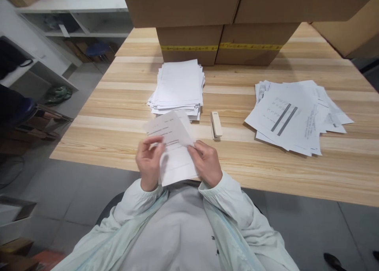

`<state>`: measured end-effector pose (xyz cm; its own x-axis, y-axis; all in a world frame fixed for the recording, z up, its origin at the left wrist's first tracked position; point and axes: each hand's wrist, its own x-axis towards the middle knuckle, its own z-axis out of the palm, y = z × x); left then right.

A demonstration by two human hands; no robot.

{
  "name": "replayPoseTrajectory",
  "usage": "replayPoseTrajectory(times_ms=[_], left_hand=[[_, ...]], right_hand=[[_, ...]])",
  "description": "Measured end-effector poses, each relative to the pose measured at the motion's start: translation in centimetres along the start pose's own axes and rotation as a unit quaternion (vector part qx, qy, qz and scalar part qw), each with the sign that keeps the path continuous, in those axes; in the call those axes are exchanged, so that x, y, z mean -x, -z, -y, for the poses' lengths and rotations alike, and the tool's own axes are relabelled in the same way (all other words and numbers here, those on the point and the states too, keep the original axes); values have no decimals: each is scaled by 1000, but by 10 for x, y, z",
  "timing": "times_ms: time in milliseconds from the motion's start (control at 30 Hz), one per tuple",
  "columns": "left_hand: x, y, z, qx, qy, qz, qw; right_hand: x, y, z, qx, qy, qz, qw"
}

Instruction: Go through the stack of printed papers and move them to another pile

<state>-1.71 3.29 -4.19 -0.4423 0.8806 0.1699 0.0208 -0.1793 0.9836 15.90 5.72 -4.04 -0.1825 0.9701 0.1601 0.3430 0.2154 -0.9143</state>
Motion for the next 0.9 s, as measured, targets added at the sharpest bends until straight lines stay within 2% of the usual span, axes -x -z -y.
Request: replayPoseTrajectory(times_ms=[67, 100, 133, 200, 300, 400, 533, 667, 800, 867, 900], left_hand=[[-6, 7, -2, -7, -46, -93, 995], [-9, 10, -3, 4, -43, -106, 993], [-11, 12, -5, 26, -19, -95, 995], [-14, 14, -10, 99, 76, -25, 992], [-10, 10, -18, 205, 212, 100, 950], [-5, 2, -23, 239, 275, 169, 916], [-6, -4, -27, 259, 302, 186, 898], [-9, -4, -31, 294, 333, 166, 880], [-9, -3, -31, 285, 355, 168, 874], [-10, -2, -28, 286, 359, 159, 874], [-11, -2, -27, 293, 356, 151, 875]], right_hand=[[5, 4, -8, -82, -60, -52, 993], [8, 7, -11, -121, -90, -78, 985], [10, 10, -15, -155, -116, -102, 976], [13, 16, -22, -194, -144, -145, 960], [15, 23, -29, -205, -144, -162, 954], [16, 27, -31, -211, -137, -144, 957], [18, 30, -30, -226, -115, -121, 960], [20, 32, -29, -221, -93, -109, 965], [22, 33, -28, -228, -80, -69, 968], [22, 38, -27, -238, -84, -92, 963], [22, 43, -27, -250, -85, -126, 956]])
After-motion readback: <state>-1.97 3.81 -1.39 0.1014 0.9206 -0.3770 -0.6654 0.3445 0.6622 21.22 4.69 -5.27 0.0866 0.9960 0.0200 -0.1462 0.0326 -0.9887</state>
